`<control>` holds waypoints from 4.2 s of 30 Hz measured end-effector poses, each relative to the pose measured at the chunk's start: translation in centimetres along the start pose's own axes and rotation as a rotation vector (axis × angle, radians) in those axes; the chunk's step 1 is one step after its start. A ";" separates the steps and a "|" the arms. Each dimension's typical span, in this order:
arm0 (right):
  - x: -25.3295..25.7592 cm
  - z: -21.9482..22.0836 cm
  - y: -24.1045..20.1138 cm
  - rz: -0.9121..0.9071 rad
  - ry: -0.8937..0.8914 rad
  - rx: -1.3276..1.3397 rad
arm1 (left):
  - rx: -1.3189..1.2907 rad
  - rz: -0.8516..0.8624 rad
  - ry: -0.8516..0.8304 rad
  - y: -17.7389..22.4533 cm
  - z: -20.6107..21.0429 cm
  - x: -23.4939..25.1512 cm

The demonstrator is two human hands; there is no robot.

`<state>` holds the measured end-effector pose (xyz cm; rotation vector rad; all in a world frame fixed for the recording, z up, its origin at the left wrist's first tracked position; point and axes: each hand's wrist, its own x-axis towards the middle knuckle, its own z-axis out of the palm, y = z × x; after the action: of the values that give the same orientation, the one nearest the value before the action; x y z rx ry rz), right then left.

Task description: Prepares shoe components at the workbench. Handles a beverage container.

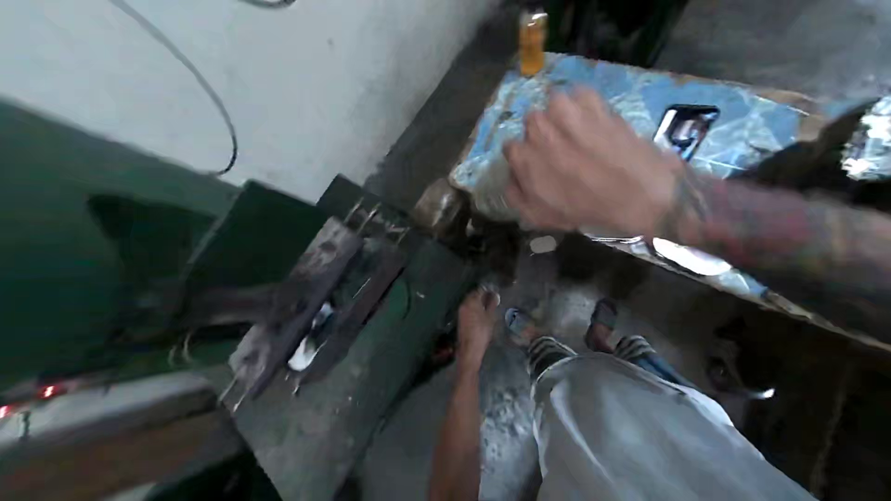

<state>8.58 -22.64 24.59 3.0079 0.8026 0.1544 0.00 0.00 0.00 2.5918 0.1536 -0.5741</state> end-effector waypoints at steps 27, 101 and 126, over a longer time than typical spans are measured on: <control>-3.0 24.8 0.2 1.053 0.305 1.446 | 0.043 0.395 0.247 14.7 -5.0 24.4; -24.0 27.1 10.9 0.734 -0.091 0.513 | 0.445 1.118 -0.195 23.2 7.9 10.6; -35.4 22.5 -0.1 0.489 -0.744 1.156 | 0.516 0.571 -0.906 24.9 26.4 2.1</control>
<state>-19.75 -40.13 -0.97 3.5491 -0.0068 -1.8827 -2.76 -34.42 -11.25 2.3412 -1.1013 -1.6064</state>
